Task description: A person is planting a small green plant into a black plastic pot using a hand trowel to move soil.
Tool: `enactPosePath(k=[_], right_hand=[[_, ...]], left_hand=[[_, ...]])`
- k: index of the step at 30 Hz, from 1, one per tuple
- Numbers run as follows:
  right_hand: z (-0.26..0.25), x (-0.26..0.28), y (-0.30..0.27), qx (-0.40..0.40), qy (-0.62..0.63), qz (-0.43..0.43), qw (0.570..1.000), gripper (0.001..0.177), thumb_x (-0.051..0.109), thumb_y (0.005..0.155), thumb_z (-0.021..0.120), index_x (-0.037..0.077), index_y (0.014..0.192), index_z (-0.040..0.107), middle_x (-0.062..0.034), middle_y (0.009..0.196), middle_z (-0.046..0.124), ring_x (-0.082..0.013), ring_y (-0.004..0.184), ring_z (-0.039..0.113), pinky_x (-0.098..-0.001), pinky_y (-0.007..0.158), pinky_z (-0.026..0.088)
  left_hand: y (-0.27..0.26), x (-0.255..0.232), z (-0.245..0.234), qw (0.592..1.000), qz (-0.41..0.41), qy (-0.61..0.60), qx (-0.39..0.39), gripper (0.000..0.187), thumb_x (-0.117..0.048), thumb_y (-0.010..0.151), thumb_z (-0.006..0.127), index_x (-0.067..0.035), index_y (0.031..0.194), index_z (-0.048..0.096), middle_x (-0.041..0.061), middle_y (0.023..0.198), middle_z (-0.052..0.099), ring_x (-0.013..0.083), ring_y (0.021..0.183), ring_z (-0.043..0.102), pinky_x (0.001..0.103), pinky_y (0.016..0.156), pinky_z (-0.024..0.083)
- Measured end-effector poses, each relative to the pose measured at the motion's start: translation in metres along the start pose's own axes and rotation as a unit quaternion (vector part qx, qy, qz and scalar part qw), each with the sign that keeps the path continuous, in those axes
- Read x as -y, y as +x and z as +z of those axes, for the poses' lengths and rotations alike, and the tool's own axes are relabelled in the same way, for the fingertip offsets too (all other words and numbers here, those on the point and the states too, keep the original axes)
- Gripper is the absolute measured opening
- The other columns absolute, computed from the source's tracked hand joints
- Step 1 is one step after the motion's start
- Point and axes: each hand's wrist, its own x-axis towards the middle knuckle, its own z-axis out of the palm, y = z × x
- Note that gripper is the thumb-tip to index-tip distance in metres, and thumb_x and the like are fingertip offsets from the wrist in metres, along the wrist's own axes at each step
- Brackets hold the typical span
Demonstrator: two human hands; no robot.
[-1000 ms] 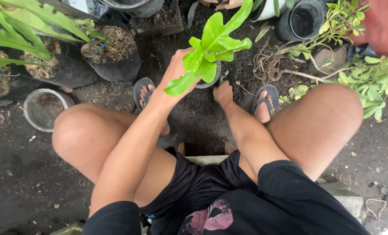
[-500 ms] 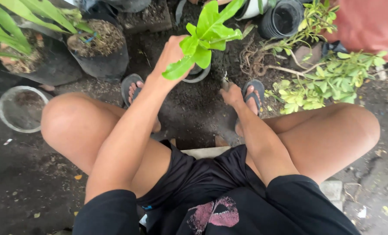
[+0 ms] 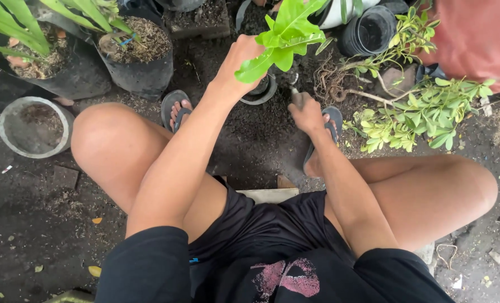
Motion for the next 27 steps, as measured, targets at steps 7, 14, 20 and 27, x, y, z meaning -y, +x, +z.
enactPosePath(k=[7, 14, 20, 27], right_hand=[[0.008, 0.029, -0.025, -0.048, -0.061, -0.116, 0.99, 0.034, 0.017, 0.096, 0.059, -0.003, 0.122, 0.05, -0.0318, 0.108, 0.067, -0.0485, 0.089, 0.068, -0.0584, 0.069, 0.056], [0.013, 0.012, -0.014, -0.142, -0.105, -0.174, 0.969, 0.037, 0.019, 0.099, 0.061, 0.006, 0.132, 0.047, -0.0198, 0.107, 0.058, -0.044, 0.081, 0.063, -0.0579, 0.056, 0.051], [0.013, 0.01, -0.007, -0.154, -0.031, -0.108, 0.982, 0.032, 0.014, 0.097, 0.063, 0.003, 0.125, 0.051, -0.0226, 0.111, 0.067, -0.0404, 0.083, 0.069, -0.0545, 0.064, 0.058], [0.05, -0.033, -0.014, -0.043, -0.041, 0.119, 0.991, 0.04, 0.0, 0.098, 0.048, -0.004, 0.137, 0.041, -0.0201, 0.101, 0.071, -0.0419, 0.094, 0.071, -0.0522, 0.086, 0.059]], left_hand=[[-0.002, 0.001, -0.001, 1.0, -0.004, -0.012, -0.004, 0.037, 0.009, 0.093, 0.049, -0.011, 0.063, 0.038, 0.004, 0.057, 0.048, 0.0151, 0.051, 0.046, 0.034, 0.048, 0.03], [-0.011, -0.014, -0.01, 0.996, -0.048, -0.074, -0.013, 0.035, 0.007, 0.092, 0.05, -0.012, 0.064, 0.04, 0.002, 0.055, 0.05, 0.0119, 0.051, 0.045, 0.032, 0.047, 0.031], [-0.018, -0.019, -0.014, 0.995, -0.059, -0.085, -0.018, 0.032, 0.009, 0.095, 0.049, -0.01, 0.069, 0.047, 0.004, 0.062, 0.055, 0.0148, 0.054, 0.049, 0.034, 0.048, 0.036], [-0.021, -0.007, -0.016, 0.992, -0.031, -0.12, -0.038, 0.031, 0.009, 0.092, 0.056, -0.011, 0.071, 0.044, 0.0, 0.064, 0.048, 0.0109, 0.06, 0.041, 0.033, 0.054, 0.03]])
